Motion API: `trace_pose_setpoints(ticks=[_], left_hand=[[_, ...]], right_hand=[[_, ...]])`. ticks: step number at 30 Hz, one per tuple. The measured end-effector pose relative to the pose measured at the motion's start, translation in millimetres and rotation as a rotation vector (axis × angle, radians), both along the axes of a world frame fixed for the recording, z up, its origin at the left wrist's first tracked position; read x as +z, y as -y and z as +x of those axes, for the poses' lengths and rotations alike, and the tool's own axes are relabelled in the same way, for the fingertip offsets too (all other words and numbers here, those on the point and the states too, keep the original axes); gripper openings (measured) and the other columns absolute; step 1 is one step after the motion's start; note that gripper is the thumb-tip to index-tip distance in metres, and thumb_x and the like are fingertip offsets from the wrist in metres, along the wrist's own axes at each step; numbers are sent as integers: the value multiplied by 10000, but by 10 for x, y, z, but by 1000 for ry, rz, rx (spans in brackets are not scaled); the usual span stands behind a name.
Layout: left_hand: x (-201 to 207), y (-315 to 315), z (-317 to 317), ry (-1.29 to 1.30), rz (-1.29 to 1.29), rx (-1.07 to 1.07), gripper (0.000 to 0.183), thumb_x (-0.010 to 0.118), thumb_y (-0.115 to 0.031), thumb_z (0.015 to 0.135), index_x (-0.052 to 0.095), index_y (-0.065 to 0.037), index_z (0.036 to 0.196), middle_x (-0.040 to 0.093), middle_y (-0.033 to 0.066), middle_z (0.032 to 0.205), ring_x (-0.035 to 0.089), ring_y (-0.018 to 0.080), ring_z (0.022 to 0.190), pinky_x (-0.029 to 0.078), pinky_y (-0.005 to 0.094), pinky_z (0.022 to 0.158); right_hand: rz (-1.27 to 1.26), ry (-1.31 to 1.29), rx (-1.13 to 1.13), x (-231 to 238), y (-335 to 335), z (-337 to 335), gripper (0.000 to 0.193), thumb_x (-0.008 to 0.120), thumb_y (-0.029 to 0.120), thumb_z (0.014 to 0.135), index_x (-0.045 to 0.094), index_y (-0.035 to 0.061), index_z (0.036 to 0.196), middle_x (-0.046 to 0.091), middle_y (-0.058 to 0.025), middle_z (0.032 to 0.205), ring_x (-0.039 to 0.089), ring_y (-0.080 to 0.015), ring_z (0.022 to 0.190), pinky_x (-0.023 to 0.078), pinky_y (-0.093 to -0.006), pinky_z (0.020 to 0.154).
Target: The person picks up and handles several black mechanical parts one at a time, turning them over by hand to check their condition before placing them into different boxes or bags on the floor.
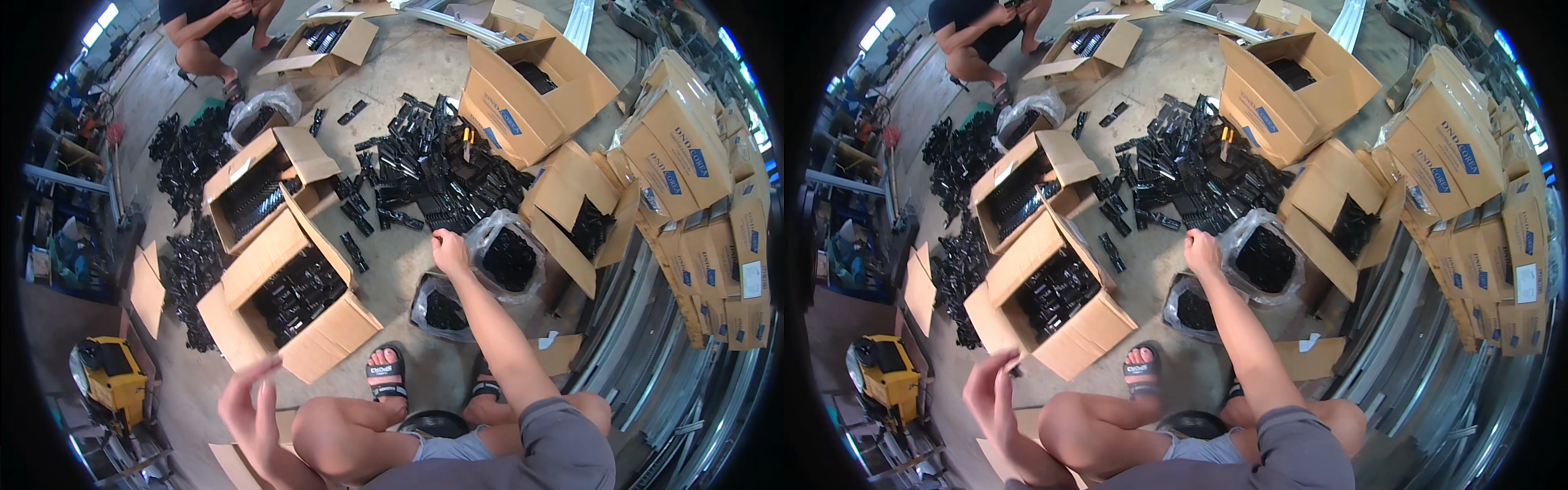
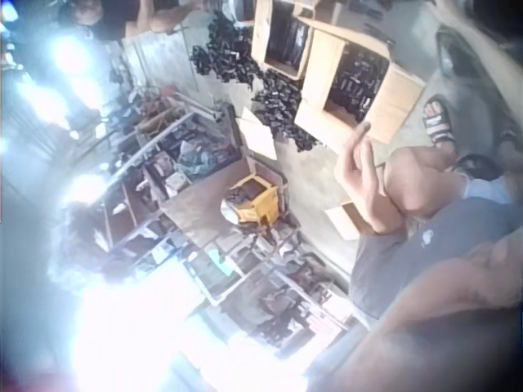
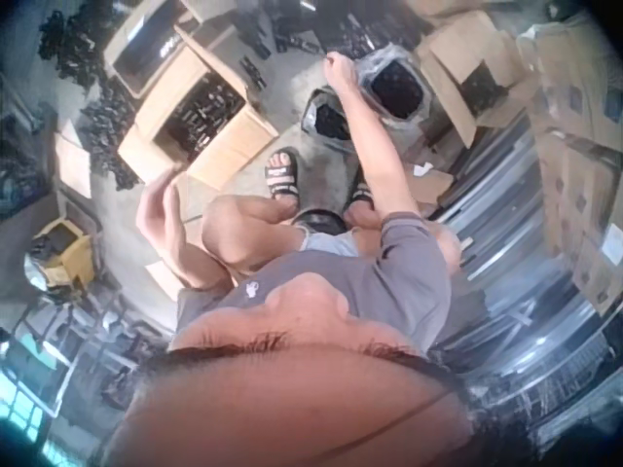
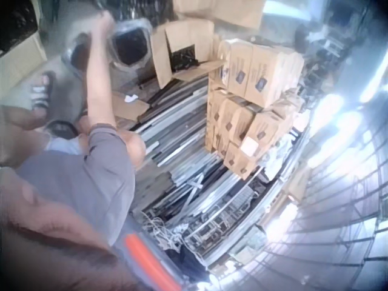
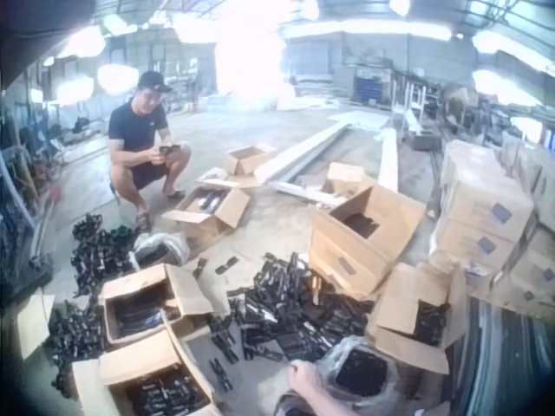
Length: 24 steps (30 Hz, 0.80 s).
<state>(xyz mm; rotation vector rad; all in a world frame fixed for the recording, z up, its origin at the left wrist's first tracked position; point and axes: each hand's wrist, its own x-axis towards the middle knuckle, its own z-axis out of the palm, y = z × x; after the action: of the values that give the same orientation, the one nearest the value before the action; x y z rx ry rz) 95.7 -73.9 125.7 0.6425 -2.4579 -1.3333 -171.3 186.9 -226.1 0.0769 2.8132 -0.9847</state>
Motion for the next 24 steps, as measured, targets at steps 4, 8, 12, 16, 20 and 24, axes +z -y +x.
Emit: trace_pose_setpoints(ticks=[4,8,12,16,20,24], left_hand=[[60,-719,378,-265,435,40,292,680,-135,930,654,16,1178,716,166,1025,684,265,968,525,353,882],[260,-875,-154,334,229,-254,156,681,-44,898,717,4,1042,743,143,962,706,227,896,542,334,825],[215,-855,-267,187,130,-418,173,722,-48,849,717,-1,1015,743,145,971,717,285,901,552,358,823],[204,-815,-338,189,51,-500,164,727,-48,836,720,-6,994,743,143,961,719,290,895,554,357,814],[242,-790,-367,203,75,-520,168,730,-55,835,723,-14,998,742,148,954,722,286,884,556,352,800],[239,-796,-355,175,130,-462,174,727,-60,844,726,-22,1014,742,154,967,724,289,884,558,353,801]], right_hand=[[163,-62,-66,-369,139,-283,205,688,210,884,663,129,1070,638,-128,1064,643,-345,1017,538,-471,846],[304,-226,44,-540,246,-398,181,696,203,866,621,102,996,595,-97,1014,618,-311,978,523,-445,832],[442,-335,121,-623,267,-499,129,632,158,872,635,65,961,624,-93,987,621,-285,956,515,-403,826],[554,-311,107,-590,368,-509,114,584,123,867,655,57,929,644,-86,948,623,-262,963,517,-390,822],[631,-291,150,-576,413,-525,144,576,125,867,684,63,939,654,-78,943,620,-253,981,508,-375,812],[691,-284,228,-548,470,-512,163,562,141,885,712,84,915,671,-64,965,609,-242,1009,486,-380,817]])
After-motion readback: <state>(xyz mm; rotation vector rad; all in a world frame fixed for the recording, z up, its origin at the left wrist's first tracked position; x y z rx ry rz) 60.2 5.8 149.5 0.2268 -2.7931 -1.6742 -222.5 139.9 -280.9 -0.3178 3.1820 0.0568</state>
